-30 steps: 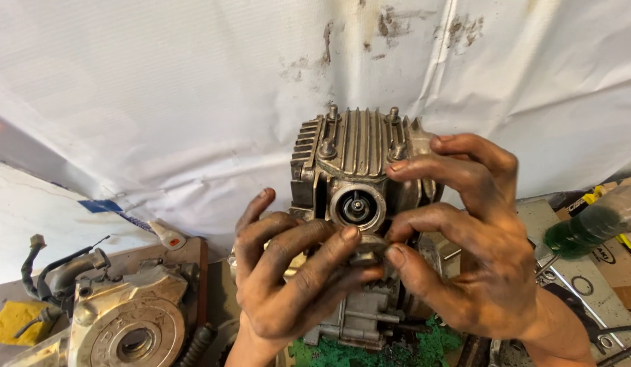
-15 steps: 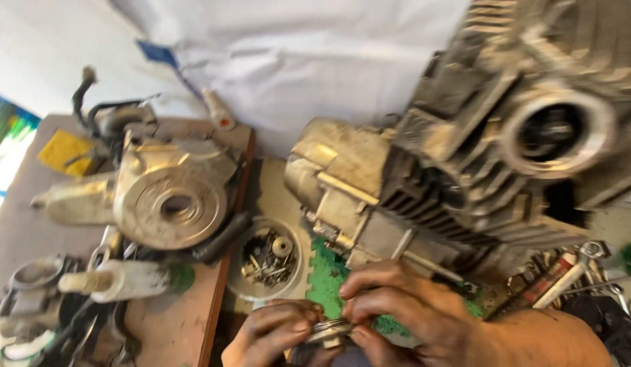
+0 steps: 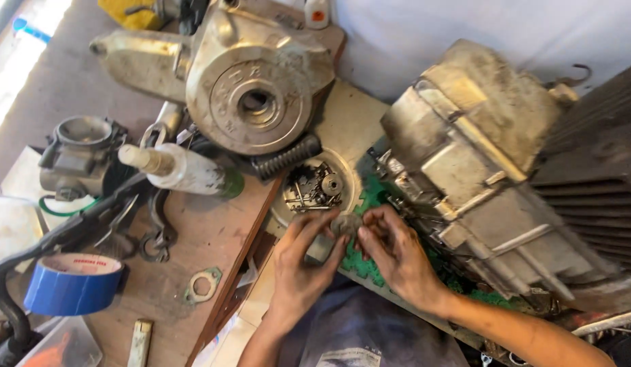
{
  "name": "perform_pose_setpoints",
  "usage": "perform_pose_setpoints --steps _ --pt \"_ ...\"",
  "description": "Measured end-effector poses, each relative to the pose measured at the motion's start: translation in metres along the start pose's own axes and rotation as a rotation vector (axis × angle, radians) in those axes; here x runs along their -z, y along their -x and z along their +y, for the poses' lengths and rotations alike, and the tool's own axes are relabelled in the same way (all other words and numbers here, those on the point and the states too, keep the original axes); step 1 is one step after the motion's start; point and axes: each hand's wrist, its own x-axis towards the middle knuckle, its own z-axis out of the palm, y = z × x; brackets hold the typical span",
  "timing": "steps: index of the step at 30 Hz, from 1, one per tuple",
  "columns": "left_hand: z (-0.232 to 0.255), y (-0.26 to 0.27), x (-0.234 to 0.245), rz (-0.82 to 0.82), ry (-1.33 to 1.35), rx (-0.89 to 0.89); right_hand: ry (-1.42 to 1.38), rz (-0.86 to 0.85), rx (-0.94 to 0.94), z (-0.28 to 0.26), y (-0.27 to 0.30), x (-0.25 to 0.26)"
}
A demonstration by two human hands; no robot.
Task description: The person uses a wrench to loosen and remove a bolt from a motorcycle engine cylinder head. They then remove the cylinder head cover and inspect the internal components of the engine.
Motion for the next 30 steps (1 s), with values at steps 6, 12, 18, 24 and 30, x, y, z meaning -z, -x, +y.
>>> perform_pose_setpoints --steps 6,12,18,24,30 --pt "-0.037 -0.03 -0.01 0.035 -0.095 0.023 -0.106 0.115 -0.005 0.019 -0.051 -0.032" --pt "-0.06 -0.047 -0.016 0.051 -0.168 0.102 -0.096 0.148 -0.121 0.02 -0.076 -0.044" --pt "-0.066 -0.054 -0.019 0.032 -0.184 0.113 -0.188 0.112 -0.094 0.036 -0.076 -0.039" --pt "-0.076 -0.057 -0.022 0.002 -0.2 0.148 -0.134 0.036 -0.091 0.038 -0.073 -0.035" --pt "-0.073 -0.06 -0.024 -0.019 -0.226 0.159 -0.11 0.007 -0.124 0.035 -0.073 -0.031"
